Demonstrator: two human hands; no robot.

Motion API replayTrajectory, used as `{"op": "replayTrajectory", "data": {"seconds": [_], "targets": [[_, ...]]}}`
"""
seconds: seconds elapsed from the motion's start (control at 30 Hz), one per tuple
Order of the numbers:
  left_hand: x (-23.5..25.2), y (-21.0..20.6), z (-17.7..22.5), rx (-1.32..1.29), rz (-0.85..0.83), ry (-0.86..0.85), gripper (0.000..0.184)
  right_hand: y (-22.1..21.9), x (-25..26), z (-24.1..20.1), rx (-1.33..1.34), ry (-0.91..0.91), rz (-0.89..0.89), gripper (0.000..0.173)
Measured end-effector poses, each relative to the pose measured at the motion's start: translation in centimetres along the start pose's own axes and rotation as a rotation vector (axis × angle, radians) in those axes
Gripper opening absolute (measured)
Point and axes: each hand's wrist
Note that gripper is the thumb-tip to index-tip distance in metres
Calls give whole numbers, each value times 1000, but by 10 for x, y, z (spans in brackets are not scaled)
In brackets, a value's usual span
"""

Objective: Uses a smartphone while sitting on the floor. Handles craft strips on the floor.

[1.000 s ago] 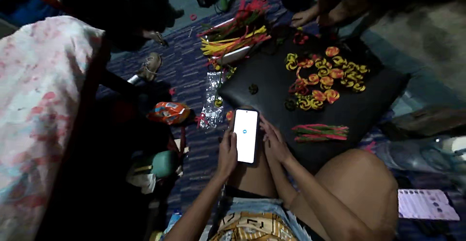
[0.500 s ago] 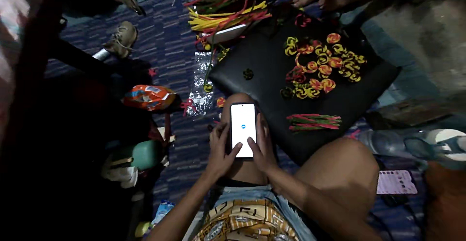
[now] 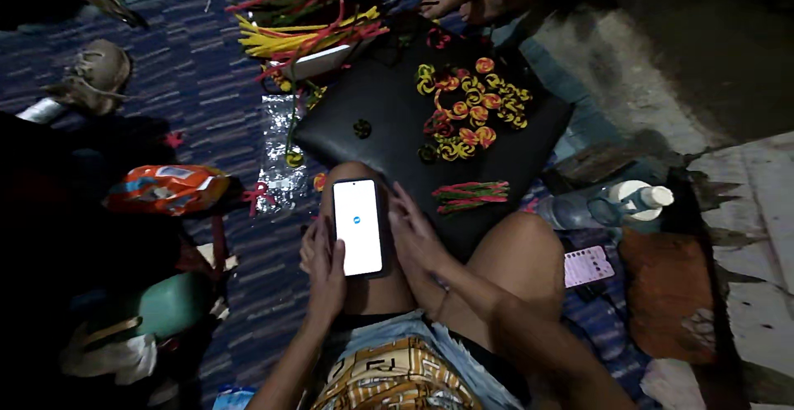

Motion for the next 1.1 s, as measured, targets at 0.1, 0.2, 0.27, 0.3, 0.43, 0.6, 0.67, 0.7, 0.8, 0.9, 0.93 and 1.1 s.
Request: {"op": "replayTrajectory", "data": {"seconds": [0.1,0.2,0.27,0.3,0.43,0.6,0.67,0.7,0.8,0.9,0.93,1.1], "targets": [[-13,-32,32,153,62,-393,74,73,8,34,-565,293,80,40],[-6,-105,80,155,-409,-484,69,136,12,57,-1012,238,-97,58],[13,-167,87,303,-648,-380,78,155,18,73,-1132,-10,-266,84],[22,-194,85,405,-712,-329,81,161,20,81,-1172,-88,-310,89],[44,-246,76,588,-772,-226,96,161,27,86,-1223,-223,-386,79],[56,-247,73,534,-701,-270,44,155,32,88,-1291,-187,-421,43],[61,-235,90,516,-819,-145,43,159,30,86,-1321,-107,-457,38],[62,-226,98,516,-880,-117,43,162,27,81,-1321,-73,-486,37],[58,-190,124,471,-1031,-138,38,169,4,53,-1266,-104,-549,40],[57,-157,141,383,-1213,-142,39,168,-18,3,-1251,-315,-611,52],[56,-150,143,332,-1266,-130,37,167,-26,-11,-1236,-358,-625,57],[36,-99,149,60,-1520,-188,28,163,-89,-68,-1092,-113,-645,38]]}}
Point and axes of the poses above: each hand's wrist, its own x-axis towards the middle knuckle, its own y-axis out of the back of the hand, z = x × y, and after that the axes turned 11 degrees about -x, right-handed
